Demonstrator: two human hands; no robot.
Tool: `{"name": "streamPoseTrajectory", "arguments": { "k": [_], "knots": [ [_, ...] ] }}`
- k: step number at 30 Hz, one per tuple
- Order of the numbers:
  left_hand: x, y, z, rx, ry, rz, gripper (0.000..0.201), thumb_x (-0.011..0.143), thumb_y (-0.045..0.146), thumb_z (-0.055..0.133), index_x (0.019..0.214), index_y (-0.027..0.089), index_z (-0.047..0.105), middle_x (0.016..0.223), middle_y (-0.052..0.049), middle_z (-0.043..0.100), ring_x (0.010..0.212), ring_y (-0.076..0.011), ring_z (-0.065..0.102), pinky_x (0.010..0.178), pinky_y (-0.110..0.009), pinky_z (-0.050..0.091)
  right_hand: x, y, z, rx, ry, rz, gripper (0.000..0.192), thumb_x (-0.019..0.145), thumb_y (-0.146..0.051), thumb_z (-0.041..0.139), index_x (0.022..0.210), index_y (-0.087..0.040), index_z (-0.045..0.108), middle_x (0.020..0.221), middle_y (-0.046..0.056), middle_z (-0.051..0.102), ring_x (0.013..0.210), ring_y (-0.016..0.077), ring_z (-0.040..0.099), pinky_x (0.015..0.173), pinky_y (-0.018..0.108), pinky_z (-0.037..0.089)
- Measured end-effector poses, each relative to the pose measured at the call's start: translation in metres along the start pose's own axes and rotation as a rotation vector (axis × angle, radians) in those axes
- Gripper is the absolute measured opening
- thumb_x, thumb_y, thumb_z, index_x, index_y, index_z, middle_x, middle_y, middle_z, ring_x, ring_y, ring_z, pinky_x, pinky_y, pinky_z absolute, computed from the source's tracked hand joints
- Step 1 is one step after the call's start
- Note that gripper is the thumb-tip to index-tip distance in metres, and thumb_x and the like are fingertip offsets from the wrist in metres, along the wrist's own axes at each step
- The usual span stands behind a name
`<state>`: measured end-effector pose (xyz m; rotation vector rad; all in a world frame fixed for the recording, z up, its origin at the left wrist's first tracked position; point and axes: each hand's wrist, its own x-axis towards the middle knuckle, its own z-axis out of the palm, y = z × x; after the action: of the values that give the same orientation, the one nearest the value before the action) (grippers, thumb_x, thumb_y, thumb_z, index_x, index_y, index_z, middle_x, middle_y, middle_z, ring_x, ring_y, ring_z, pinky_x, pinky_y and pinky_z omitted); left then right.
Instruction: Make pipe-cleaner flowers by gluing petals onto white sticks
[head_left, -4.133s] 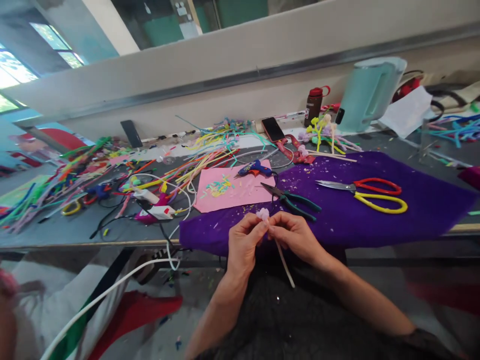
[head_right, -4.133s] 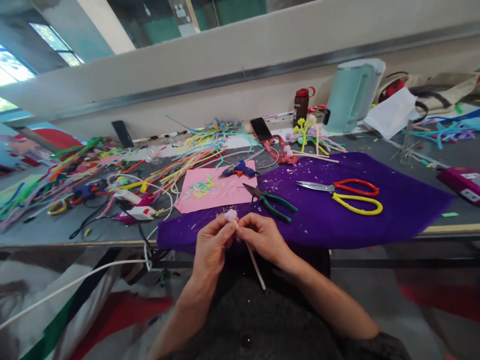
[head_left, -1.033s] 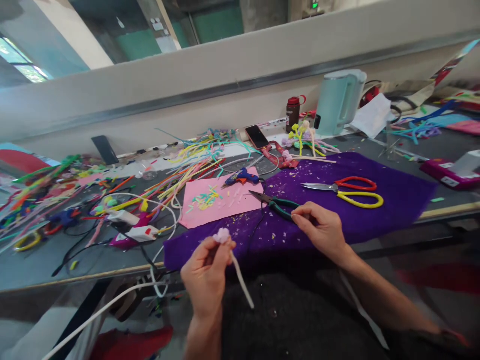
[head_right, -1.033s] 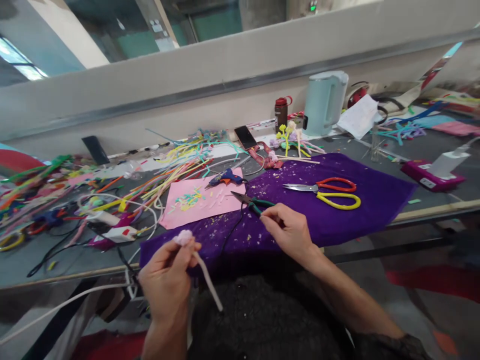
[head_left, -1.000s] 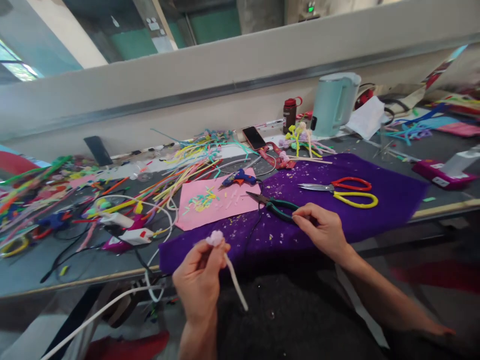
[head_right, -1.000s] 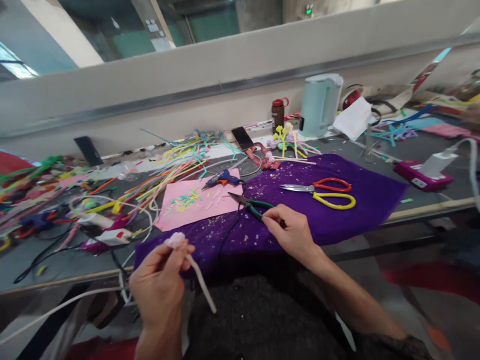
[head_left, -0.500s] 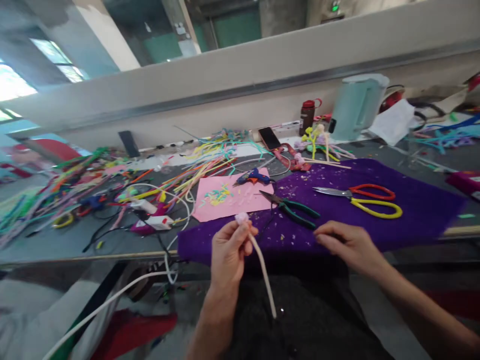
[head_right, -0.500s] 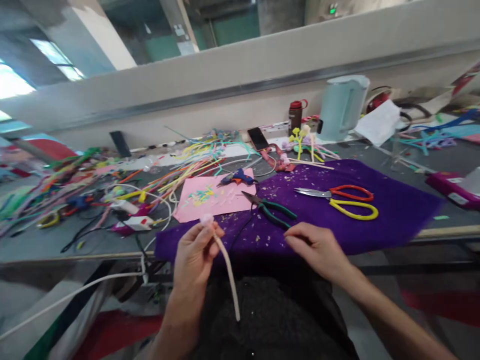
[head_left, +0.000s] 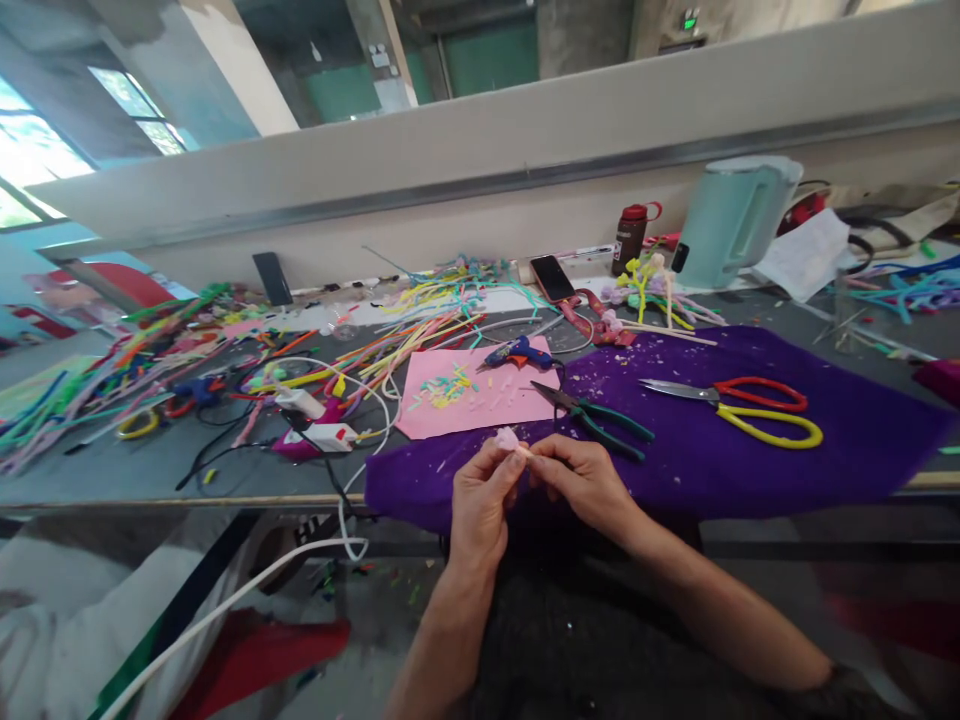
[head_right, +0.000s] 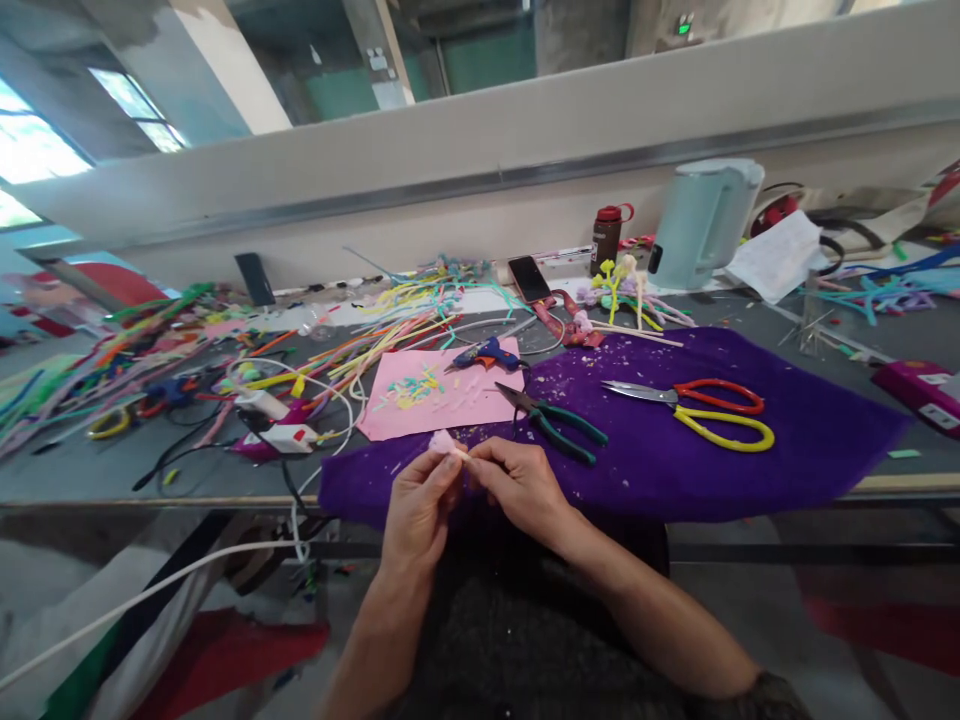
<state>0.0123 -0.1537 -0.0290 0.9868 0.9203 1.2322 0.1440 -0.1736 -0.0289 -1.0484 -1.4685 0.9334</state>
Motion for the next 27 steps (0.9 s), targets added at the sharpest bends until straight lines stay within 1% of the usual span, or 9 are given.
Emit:
{"name": "streamPoseTrajectory", "arguments": {
  "k": [2, 4, 8, 14, 17, 21, 27],
  "knots": [
    [0.0, -0.001, 0.0, 0.011, -0.029, -0.015, 0.02, 0.063, 0.028, 0.071, 0.076, 0.013, 0.068, 0.058, 0.003, 0.053, 0.043, -0.003, 0.036, 0.039, -0.016, 0.025, -0.002, -0.001, -0.002, 0.05, -0.01, 0.048, 0.021, 0.085, -0.033, 0.05, 0.077, -0.017, 0.061, 0.063, -0.002, 0.056, 0.047, 0.0069, 0.047, 0.044, 0.018, 0.038],
    [0.0, -0.001, 0.0, 0.013, -0.032, -0.025, 0.021, 0.063, 0.028, 0.071, 0.077, 0.013, 0.068, 0.057, 0.002, 0.052, 0.042, -0.0031, 0.036, 0.039, -0.016, 0.024, -0.003, -0.001, -0.003, 0.075, -0.004, 0.067, 0.022, 0.085, -0.034, 0.05, 0.076, -0.016, 0.06, 0.062, -0.002, 0.056, 0.046, 0.0068, 0.047, 0.043, 0.018, 0.038],
    [0.0, -0.002, 0.004, -0.006, 0.031, -0.021, 0.024, 0.061, 0.028, 0.073, 0.08, 0.013, 0.069, 0.059, 0.003, 0.052, 0.043, -0.0026, 0.035, 0.039, -0.016, 0.025, -0.005, 0.001, 0.0, 0.068, 0.005, 0.065, 0.024, 0.084, -0.035, 0.051, 0.072, -0.016, 0.059, 0.061, -0.002, 0.056, 0.046, 0.0068, 0.047, 0.043, 0.018, 0.037],
    [0.001, -0.008, 0.006, -0.01, 0.087, 0.057, 0.019, 0.063, 0.028, 0.072, 0.074, 0.014, 0.068, 0.058, 0.004, 0.05, 0.043, -0.0025, 0.035, 0.039, -0.016, 0.026, -0.008, 0.005, 0.004, 0.049, -0.012, 0.046, 0.024, 0.085, -0.035, 0.05, 0.073, -0.016, 0.059, 0.062, -0.002, 0.056, 0.046, 0.0068, 0.047, 0.045, 0.019, 0.037],
    [-0.001, -0.009, 0.005, 0.012, 0.079, 0.094, 0.015, 0.065, 0.029, 0.071, 0.069, 0.014, 0.067, 0.057, 0.005, 0.047, 0.043, -0.0032, 0.037, 0.039, -0.017, 0.029, -0.008, 0.006, 0.007, 0.07, -0.017, 0.046, 0.024, 0.085, -0.035, 0.05, 0.073, -0.016, 0.059, 0.062, -0.002, 0.056, 0.046, 0.0069, 0.047, 0.044, 0.019, 0.037],
    [-0.004, -0.007, 0.005, 0.046, 0.056, 0.16, 0.013, 0.068, 0.028, 0.067, 0.066, 0.015, 0.065, 0.065, 0.004, 0.047, 0.046, -0.0031, 0.04, 0.041, -0.017, 0.032, -0.008, 0.005, 0.01, 0.079, -0.026, 0.059, 0.025, 0.086, -0.036, 0.049, 0.074, -0.016, 0.06, 0.063, -0.001, 0.057, 0.047, 0.0076, 0.048, 0.044, 0.019, 0.037],
    [-0.006, -0.006, 0.001, 0.058, 0.055, 0.253, 0.015, 0.071, 0.025, 0.065, 0.061, 0.014, 0.06, 0.074, 0.002, 0.049, 0.049, -0.0033, 0.042, 0.042, -0.017, 0.035, -0.01, 0.005, 0.016, 0.071, -0.035, 0.047, 0.021, 0.085, -0.034, 0.05, 0.077, -0.017, 0.06, 0.064, -0.002, 0.056, 0.047, 0.0077, 0.047, 0.045, 0.019, 0.037]
  ]
}}
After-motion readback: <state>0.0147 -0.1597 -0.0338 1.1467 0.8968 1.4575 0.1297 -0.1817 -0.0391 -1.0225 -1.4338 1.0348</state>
